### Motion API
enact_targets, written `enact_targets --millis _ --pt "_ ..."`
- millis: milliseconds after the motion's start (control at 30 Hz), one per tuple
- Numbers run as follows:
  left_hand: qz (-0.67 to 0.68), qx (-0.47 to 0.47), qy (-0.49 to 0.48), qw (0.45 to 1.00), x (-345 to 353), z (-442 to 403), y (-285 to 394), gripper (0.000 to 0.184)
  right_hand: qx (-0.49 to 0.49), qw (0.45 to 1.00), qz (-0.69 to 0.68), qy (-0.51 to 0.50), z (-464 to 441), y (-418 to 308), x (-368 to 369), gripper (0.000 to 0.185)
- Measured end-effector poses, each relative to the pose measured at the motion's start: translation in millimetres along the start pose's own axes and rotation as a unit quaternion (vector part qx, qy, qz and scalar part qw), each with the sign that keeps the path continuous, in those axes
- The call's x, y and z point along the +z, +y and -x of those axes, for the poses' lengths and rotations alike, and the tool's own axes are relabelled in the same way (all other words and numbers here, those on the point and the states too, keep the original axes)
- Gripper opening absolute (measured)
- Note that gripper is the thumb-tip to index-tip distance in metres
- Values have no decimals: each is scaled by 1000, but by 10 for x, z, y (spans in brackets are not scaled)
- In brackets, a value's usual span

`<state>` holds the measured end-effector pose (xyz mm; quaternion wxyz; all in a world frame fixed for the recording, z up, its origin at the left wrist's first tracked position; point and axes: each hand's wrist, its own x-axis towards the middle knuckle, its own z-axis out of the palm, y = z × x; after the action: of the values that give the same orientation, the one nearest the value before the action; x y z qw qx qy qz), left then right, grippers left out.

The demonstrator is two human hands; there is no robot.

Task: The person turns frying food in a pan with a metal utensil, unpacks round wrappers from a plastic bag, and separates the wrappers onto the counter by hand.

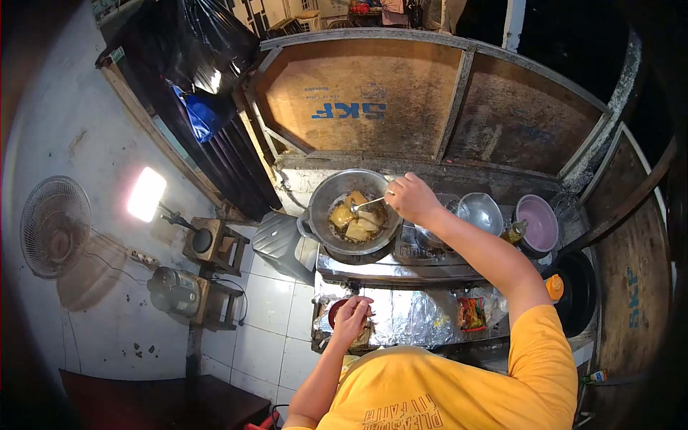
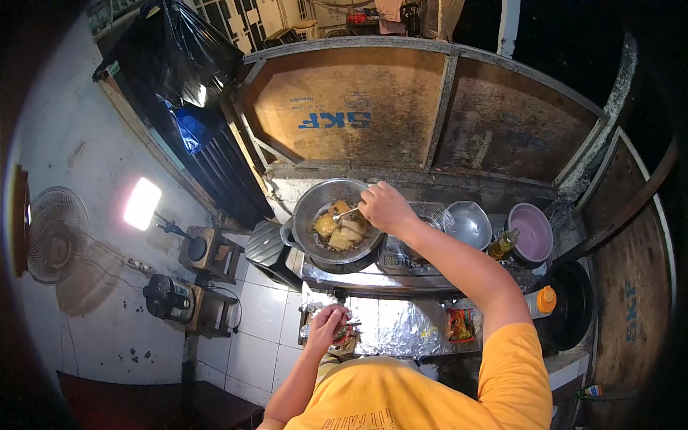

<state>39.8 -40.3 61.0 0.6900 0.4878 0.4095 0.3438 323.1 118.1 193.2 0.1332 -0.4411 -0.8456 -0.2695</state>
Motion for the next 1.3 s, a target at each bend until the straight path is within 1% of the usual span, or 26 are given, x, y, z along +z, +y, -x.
enact_targets --millis 167,267,333,367,400,467,533,600,667,733,900,967,1033,1100,1167,1200,1267,1300 --pt "-5 -5 -4 1000 46 36 96 27 14 999 10 -39 -3 98 -55 12" --pt "-2 -9 -8 1000 111 35 116 27 19 998 31 -60 13 41 39 12" --pt "0 -11 -5 1000 103 23 84 27 35 997 35 -58 34 62 73 11" --pt "-10 6 -6 1000 82 3 28 27 47 997 38 -56 29 72 90 10" --pt "-19 22 -7 1000 67 -5 -15 27 44 997 36 -56 29 99 105 10" --pt "-16 24 -3 1000 63 16 15 27 40 997 18 -61 25 178 78 10" --pt "2 -17 -6 1000 45 19 25 27 41 996 21 -70 -27 259 14 10" --pt "-9 -15 0 1000 64 38 46 27 40 996 20 -80 -97 276 -50 11" --pt "-24 -10 2 1000 67 28 53 27 11 995 20 -101 -161 277 -87 13" --pt "33 -36 -15 999 79 26 23 27 5 995 16 -102 -212 237 -83 14" --pt "27 -28 -17 999 55 14 34 27 -2 995 5 -97 -164 124 102 15" --pt "26 -26 -16 999 42 13 30 27 21 998 -11 -61 -139 89 102 14" --pt "-34 25 -2 999 42 0 42 26 38 997 -16 -66 -134 103 59 14" --pt "-26 12 2 1000 47 14 75 26 54 996 -21 -73 -118 118 -42 13" --pt "-19 1 7 1000 33 18 94 26 110 987 -41 -111 -88 150 -168 13" --pt "-18 -2 4 1000 23 15 96 27 109 987 -40 -111 -71 159 -239 13" --pt "-15 -7 0 1000 13 23 97 28 156 975 -57 -149 8 131 -352 13" --pt "-14 -9 0 1000 12 22 105 28 156 975 -56 -149 58 98 -345 13"
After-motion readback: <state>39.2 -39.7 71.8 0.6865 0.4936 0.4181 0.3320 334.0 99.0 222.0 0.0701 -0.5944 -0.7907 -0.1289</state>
